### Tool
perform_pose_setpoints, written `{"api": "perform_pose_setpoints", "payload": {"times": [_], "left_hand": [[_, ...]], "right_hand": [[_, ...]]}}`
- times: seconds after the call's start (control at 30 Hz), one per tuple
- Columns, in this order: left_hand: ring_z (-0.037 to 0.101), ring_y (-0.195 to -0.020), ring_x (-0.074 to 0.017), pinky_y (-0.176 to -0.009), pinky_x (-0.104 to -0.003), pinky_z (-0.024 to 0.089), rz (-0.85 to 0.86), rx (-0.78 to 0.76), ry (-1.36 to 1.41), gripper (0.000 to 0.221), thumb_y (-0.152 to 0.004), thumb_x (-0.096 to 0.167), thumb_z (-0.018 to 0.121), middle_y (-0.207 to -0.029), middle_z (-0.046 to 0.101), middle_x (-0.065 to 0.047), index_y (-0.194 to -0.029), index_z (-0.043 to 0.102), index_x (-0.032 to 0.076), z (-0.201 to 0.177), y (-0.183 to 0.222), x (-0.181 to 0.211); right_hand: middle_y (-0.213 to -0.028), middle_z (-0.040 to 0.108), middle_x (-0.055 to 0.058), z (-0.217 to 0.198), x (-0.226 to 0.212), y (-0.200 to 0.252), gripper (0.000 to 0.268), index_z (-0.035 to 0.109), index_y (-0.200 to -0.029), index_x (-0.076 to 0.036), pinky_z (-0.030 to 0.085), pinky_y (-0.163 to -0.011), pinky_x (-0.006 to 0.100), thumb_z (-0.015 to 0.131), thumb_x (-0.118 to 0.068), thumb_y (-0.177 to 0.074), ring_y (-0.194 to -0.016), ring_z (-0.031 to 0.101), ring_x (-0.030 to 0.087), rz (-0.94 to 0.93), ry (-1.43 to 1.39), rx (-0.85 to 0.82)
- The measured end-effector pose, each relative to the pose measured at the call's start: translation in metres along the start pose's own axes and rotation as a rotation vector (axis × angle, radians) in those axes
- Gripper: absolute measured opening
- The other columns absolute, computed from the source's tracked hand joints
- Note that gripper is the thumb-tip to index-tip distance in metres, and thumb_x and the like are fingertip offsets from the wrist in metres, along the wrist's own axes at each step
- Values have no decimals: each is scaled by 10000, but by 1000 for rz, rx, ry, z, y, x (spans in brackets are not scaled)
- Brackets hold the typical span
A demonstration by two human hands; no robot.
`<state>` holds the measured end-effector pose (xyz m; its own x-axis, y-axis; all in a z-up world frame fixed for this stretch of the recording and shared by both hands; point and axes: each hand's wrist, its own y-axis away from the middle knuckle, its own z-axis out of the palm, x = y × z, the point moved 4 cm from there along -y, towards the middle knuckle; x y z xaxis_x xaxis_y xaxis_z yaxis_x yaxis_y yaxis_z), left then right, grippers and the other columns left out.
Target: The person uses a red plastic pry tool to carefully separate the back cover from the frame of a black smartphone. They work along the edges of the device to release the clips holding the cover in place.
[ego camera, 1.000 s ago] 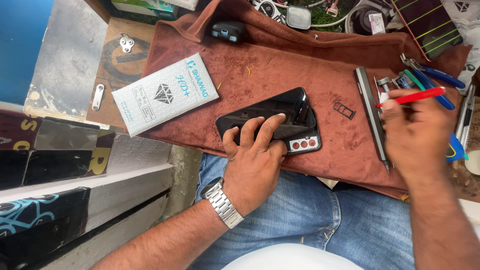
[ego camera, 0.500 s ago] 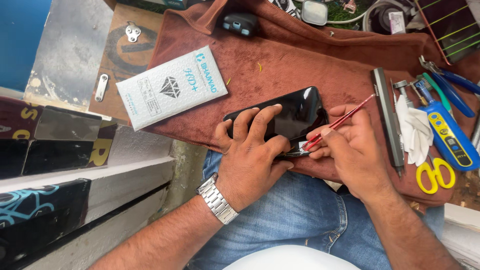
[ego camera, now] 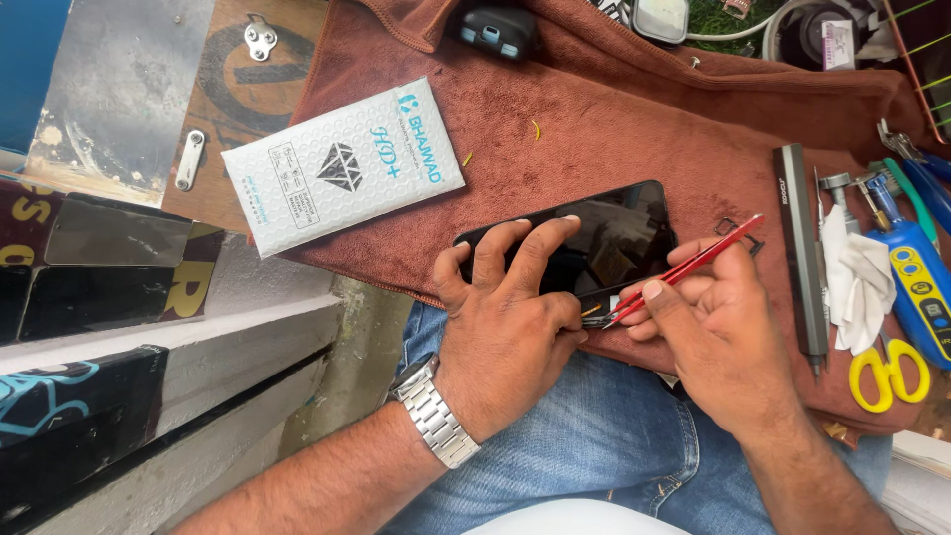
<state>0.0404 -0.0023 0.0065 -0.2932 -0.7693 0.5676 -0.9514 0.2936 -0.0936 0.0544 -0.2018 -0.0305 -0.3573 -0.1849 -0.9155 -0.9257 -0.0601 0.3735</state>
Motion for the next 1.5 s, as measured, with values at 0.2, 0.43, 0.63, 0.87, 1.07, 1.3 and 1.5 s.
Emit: {"api": "perform_pose_setpoints", "payload": {"times": [0.2,0.43,0.63,0.87,1.07,1.3,1.5], "left_hand": [[334,-1420,-303,-1108,-589,158,-16,-31,47,97,-692,308,854,-1540,450,-26,-751,803,250,0,-1,-5],[336,-1413,-307,-1111,-587,152,-17,-38,82,103,-693,326,860,-1541,451,-29,-740,805,252,-1,-3,-8],[334,-1411,-308,-1103,-583,147,-23,-54,75,106,-678,316,865,-1540,449,-31,-741,807,254,0,-3,-7],[321,-1414,-313,-1106,-587,137,-18,-52,71,101,-681,313,869,-1543,437,-37,-729,801,256,0,-4,-6],[317,-1415,-321,-1104,-589,136,-12,-68,68,133,-682,328,872,-1544,432,-50,-747,792,244,-1,-3,-6],[326,-1425,-329,-1122,-610,144,47,19,28,195,-731,327,843,-1549,433,-40,-907,807,251,-1,1,0],[323,-1432,-341,-1129,-641,118,41,-16,9,103,-753,283,820,-1536,440,-28,-838,780,243,8,2,3]], "right_hand": [[-891,735,234,-2,-2,-2,278,400,-1225,-2,652,-677,307,551,-31,-994,-772,758,209,48,-5,-12],[-884,736,232,-2,-3,-3,255,398,-1189,0,667,-674,322,551,-27,-987,-762,757,208,68,4,-1],[-888,729,230,-2,2,-1,252,384,-1178,-4,680,-657,336,546,-41,-988,-754,755,212,118,-77,7],[-904,730,231,-5,3,-4,243,393,-1188,-8,647,-673,293,547,-44,-1003,-773,750,206,54,-55,-11],[-908,734,233,-4,4,-3,230,398,-1181,-2,648,-672,295,545,-41,-1008,-773,755,208,34,-55,-7],[-940,726,219,-4,7,3,220,393,-1193,-2,659,-700,307,533,-33,-1027,-804,747,197,-41,-96,4],[-986,710,231,-7,13,10,226,369,-1217,-10,659,-750,329,522,-34,-1053,-865,749,222,-170,-169,-9]]}}
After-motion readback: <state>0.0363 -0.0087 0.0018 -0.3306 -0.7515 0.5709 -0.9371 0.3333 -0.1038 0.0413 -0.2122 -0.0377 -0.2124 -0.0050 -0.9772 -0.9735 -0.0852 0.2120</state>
